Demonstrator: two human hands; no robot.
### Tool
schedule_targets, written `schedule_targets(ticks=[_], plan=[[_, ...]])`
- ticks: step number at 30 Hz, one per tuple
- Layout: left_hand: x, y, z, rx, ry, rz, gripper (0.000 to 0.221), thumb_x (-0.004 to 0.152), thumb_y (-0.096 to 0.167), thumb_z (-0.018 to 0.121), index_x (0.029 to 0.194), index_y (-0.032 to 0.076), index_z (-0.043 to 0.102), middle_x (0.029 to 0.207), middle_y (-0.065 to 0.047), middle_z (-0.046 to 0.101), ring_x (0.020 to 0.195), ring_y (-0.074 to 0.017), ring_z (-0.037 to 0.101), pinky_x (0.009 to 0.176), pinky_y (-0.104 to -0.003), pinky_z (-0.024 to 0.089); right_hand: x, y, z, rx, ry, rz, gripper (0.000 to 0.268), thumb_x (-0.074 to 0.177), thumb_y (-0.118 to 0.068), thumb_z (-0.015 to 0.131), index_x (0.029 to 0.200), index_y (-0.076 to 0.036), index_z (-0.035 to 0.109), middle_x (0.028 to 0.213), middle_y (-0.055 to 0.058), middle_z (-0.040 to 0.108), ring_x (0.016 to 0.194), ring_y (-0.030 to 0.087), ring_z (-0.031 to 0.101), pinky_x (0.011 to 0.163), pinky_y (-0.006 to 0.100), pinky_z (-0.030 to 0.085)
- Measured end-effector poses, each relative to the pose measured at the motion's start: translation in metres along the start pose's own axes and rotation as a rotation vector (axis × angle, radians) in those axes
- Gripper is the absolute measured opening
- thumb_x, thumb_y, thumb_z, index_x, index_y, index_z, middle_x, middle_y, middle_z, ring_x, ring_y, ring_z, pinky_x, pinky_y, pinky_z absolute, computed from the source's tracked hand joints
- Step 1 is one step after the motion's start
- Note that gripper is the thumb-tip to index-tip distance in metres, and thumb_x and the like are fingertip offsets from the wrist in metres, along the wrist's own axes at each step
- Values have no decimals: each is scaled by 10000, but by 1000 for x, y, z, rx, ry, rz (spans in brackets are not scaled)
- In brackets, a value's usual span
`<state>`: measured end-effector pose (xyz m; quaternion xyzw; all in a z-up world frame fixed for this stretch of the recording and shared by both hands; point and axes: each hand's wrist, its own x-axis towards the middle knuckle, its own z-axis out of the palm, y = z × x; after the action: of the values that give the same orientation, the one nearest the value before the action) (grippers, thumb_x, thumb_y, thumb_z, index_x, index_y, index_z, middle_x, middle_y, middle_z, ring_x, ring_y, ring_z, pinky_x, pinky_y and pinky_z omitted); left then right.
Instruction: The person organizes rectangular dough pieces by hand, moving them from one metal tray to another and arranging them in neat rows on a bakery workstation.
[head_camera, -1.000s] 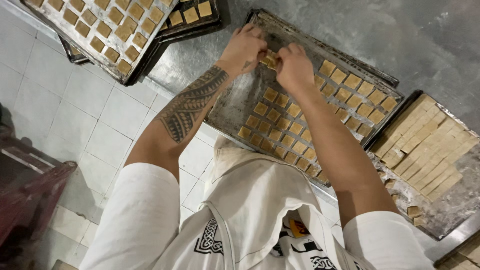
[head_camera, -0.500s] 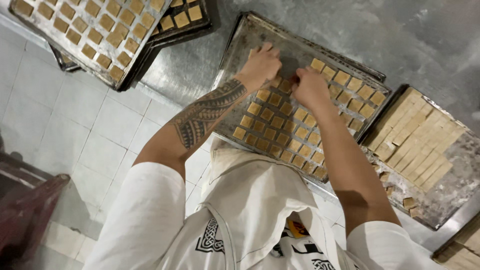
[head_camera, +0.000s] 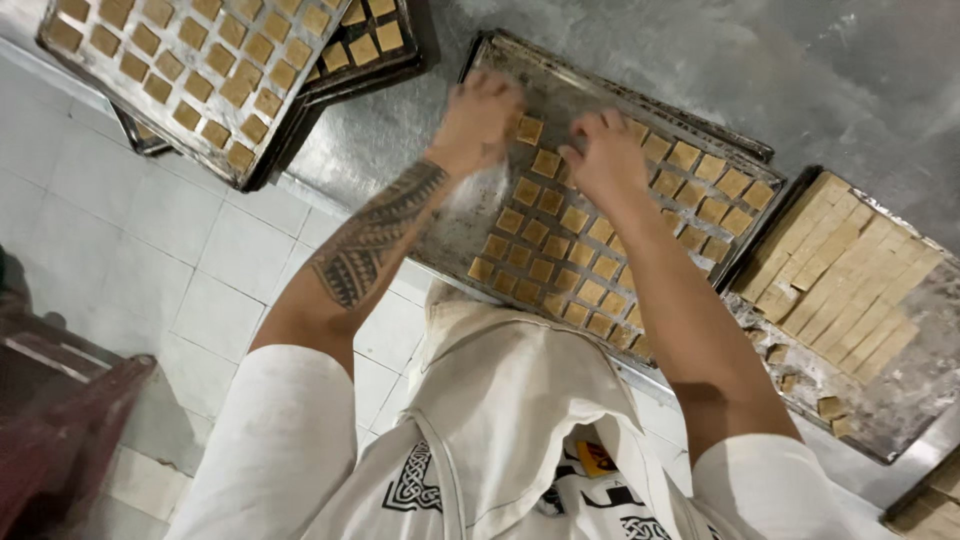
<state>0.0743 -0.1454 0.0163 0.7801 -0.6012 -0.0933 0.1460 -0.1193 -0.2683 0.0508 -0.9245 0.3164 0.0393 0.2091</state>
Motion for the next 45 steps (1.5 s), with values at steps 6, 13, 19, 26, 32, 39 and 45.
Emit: schedule_targets(ticks=[6,13,19,26,32,39,45], plan=[[2,-39,15,-38,22,16,482,793,63,712,1265,96,619,1306,-189,532,1231,-414,453,976,-561,448,42,-22,36,-5,109,-148,327,843,-101,723,1160,-81,644,1294,206,543,1288,431,490,996,512,486],[24,-34,26,-170,-44,-22,281,795,49,704,1066,32,632,1136,-199,636,1148,-416,555,901,-545,478,55,-22,52,123,115,-156,272,821,-44,719,1067,-9,608,1136,239,614,1106,455,591,885,531,521],[31,-39,21,-561,17,138,210,902,160,737,938,26,579,856,-165,676,741,-311,691,635,-406,525,35,15,2,356,192,31,112,921,-93,693,1016,-56,648,940,190,707,850,373,692,758,480,557],[65,12,41,-749,15,345,195,870,130,688,977,8,580,937,-209,622,800,-381,651,660,-438,515,9,43,-29,366,105,59,213,882,-114,738,1039,-33,620,932,182,721,854,350,715,766,455,566],[69,24,23,-358,-99,165,264,830,47,686,1088,26,635,1116,-178,670,1100,-410,612,908,-475,522,10,46,-15,242,10,127,315,852,-109,747,1139,-50,632,1038,173,697,1002,382,663,846,494,536],[50,35,24,-86,-190,157,483,763,36,754,1224,44,611,1335,-179,543,1324,-390,481,1061,-463,491,2,35,-1,44,124,-42,459,791,-82,758,1231,-44,632,1237,189,596,1166,423,585,952,487,514],[40,38,10,-107,-134,111,448,739,109,796,1149,72,618,1324,-155,544,1329,-404,423,1030,-469,465,-36,37,-14,159,230,104,343,894,-187,773,1189,-50,665,1257,184,617,1182,405,593,967,483,513]])
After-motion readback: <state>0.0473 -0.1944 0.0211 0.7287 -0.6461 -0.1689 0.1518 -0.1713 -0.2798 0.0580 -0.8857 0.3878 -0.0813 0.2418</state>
